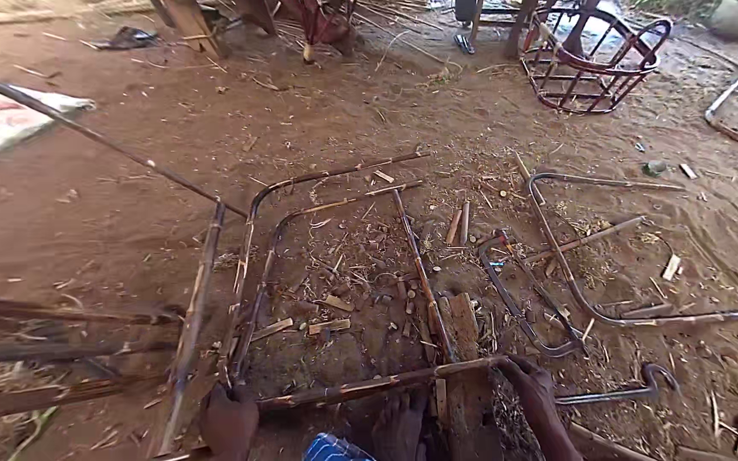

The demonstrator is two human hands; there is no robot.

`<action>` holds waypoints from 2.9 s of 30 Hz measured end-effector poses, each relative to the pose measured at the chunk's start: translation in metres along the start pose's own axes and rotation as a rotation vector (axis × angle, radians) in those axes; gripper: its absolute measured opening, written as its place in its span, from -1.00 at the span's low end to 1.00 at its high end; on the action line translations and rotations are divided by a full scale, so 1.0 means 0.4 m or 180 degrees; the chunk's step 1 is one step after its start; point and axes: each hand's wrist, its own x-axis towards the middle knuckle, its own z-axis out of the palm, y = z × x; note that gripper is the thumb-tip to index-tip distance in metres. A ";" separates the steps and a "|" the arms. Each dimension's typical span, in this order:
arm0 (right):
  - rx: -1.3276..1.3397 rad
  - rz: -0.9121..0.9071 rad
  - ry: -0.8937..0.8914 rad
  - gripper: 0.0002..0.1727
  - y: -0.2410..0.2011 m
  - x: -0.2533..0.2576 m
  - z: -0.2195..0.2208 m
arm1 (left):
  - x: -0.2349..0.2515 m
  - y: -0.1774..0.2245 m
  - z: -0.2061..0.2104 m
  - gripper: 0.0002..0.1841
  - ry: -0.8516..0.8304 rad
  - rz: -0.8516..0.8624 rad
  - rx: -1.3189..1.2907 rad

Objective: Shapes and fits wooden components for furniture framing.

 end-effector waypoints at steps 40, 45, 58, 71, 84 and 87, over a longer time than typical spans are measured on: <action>-0.0294 0.0368 -0.0283 -0.78 -0.054 0.021 0.048 | -0.344 0.412 0.111 -0.71 -0.2119 0.3473 0.1351; -0.0468 0.0356 -0.0202 -0.78 -0.043 0.020 0.053 | -0.370 0.431 0.125 -0.66 -0.2173 0.3423 0.1348; -0.0715 -0.0003 -0.0272 -0.78 -0.043 0.007 0.048 | -0.404 0.520 0.158 -0.74 -0.2622 0.3363 0.1794; -0.0686 -0.0195 -0.0121 -0.79 -0.022 0.012 0.063 | -0.407 0.511 0.164 -0.77 -0.2535 0.3385 0.1584; -0.0623 0.0385 -0.0436 -0.67 -0.056 0.014 0.050 | -0.439 0.492 0.180 -0.71 -0.1942 0.3512 0.1788; 0.0219 0.0356 -0.0846 -0.60 -0.164 -0.071 -0.098 | -0.432 0.504 0.186 -0.66 -0.1949 0.3454 0.1883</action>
